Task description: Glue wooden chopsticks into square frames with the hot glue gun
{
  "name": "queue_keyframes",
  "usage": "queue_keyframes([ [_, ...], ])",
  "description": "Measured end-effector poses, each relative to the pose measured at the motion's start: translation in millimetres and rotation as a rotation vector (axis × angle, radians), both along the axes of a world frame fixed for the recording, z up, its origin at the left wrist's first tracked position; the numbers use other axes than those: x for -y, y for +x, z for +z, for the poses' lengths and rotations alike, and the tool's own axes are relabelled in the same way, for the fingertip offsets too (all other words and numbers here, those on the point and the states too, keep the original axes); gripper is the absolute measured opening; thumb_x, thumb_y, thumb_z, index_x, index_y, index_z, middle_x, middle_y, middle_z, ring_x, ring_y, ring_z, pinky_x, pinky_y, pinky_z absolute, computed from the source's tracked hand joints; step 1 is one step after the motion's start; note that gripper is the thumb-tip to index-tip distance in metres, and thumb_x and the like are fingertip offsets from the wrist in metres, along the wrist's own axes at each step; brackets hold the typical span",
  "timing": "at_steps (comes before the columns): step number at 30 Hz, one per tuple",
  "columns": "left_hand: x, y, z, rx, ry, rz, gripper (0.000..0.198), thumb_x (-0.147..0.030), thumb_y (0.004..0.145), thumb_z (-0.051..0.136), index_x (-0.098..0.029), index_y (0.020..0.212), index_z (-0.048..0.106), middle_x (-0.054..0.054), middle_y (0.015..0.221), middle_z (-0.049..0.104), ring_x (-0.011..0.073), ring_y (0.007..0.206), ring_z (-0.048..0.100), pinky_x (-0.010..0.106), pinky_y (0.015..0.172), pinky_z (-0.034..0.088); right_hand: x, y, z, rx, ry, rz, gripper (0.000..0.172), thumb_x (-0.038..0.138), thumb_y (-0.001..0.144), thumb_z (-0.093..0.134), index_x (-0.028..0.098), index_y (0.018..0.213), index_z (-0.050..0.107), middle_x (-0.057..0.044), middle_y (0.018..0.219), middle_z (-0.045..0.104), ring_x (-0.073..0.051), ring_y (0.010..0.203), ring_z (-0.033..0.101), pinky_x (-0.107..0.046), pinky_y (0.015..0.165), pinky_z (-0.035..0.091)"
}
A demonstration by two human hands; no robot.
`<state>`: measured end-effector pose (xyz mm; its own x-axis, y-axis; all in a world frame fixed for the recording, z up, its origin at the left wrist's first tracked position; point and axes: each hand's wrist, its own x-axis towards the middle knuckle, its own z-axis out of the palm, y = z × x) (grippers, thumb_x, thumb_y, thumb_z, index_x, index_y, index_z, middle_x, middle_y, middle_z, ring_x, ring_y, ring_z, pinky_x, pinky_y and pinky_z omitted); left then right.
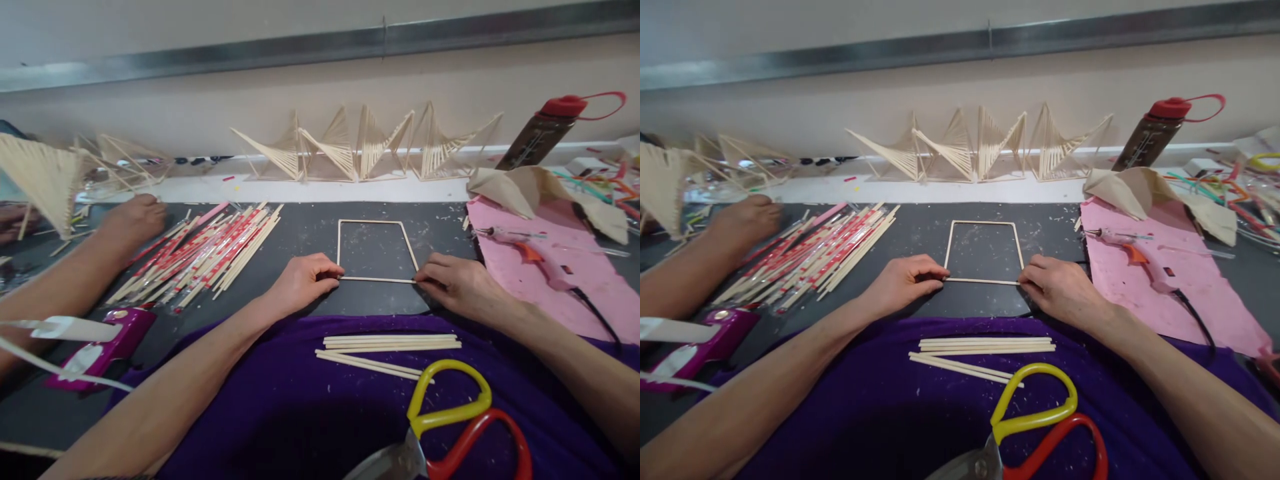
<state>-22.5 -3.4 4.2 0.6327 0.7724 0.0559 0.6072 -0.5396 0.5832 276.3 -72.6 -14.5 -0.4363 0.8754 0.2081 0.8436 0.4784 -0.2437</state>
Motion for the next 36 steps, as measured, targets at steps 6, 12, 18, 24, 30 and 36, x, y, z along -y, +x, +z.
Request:
queue_keyframes([
  [6,2,2,-2.9,-0.03,0.108,-0.008,0.017,-0.018,0.078,0.056,-0.021,0.09,0.068,0.001,0.088,0.065,0.0114,0.079,0.06,0.025,0.073,0.045,-4,4,-5.1,-0.077,0.01,0.003,0.016,0.023,0.085,0.049,0.02,0.09,0.064,-0.004,0.082,0.061,-0.014,0.072,0.058,-0.023,0.061,0.043],
  [12,3,4,-5.4,-0.085,0.225,-0.032,0.016,-0.021,0.083,0.051,-0.02,0.086,0.068,0.001,0.085,0.065,0.0122,0.079,0.06,0.025,0.071,0.045,-8,7,-7.2,-0.098,-0.016,0.041,0.021,0.024,0.088,0.045,0.02,0.09,0.066,-0.005,0.084,0.062,-0.014,0.076,0.059,-0.024,0.066,0.045],
  [18,8,7,-5.9,-0.138,0.275,-0.031,0.018,-0.021,0.085,0.049,-0.019,0.087,0.067,0.003,0.086,0.064,0.013,0.078,0.06,0.024,0.069,0.045,-10,5,-6.8,-0.126,-0.042,0.036,0.02,0.022,0.088,0.046,0.018,0.089,0.066,-0.005,0.083,0.062,-0.013,0.075,0.059,-0.023,0.067,0.045],
  [24,8,8,-7.5,-0.137,0.283,-0.028,0.018,-0.021,0.085,0.048,-0.018,0.086,0.066,0.003,0.086,0.063,0.013,0.077,0.06,0.024,0.068,0.045,-12,4,-8.6,-0.194,-0.036,0.039,0.019,0.02,0.086,0.048,0.019,0.083,0.066,-0.003,0.079,0.063,-0.012,0.072,0.059,-0.022,0.064,0.044],
  [30,9,9,-6.3,-0.133,0.281,-0.029,0.018,-0.02,0.085,0.048,-0.017,0.085,0.067,0.004,0.084,0.063,0.0129,0.076,0.06,0.024,0.067,0.045,-14,4,-9.4,-0.205,-0.026,0.061,0.02,0.02,0.086,0.048,0.018,0.08,0.067,-0.004,0.076,0.063,-0.012,0.07,0.06,-0.022,0.062,0.044],
  [36,8,9,-6.3,-0.118,0.297,-0.044,0.018,-0.021,0.085,0.049,-0.018,0.083,0.066,0.003,0.083,0.064,0.0124,0.074,0.06,0.023,0.067,0.045,-14,4,-9.7,-0.185,-0.008,0.059,0.021,0.02,0.086,0.047,0.019,0.08,0.068,-0.004,0.077,0.064,-0.013,0.071,0.06,-0.022,0.063,0.044],
])
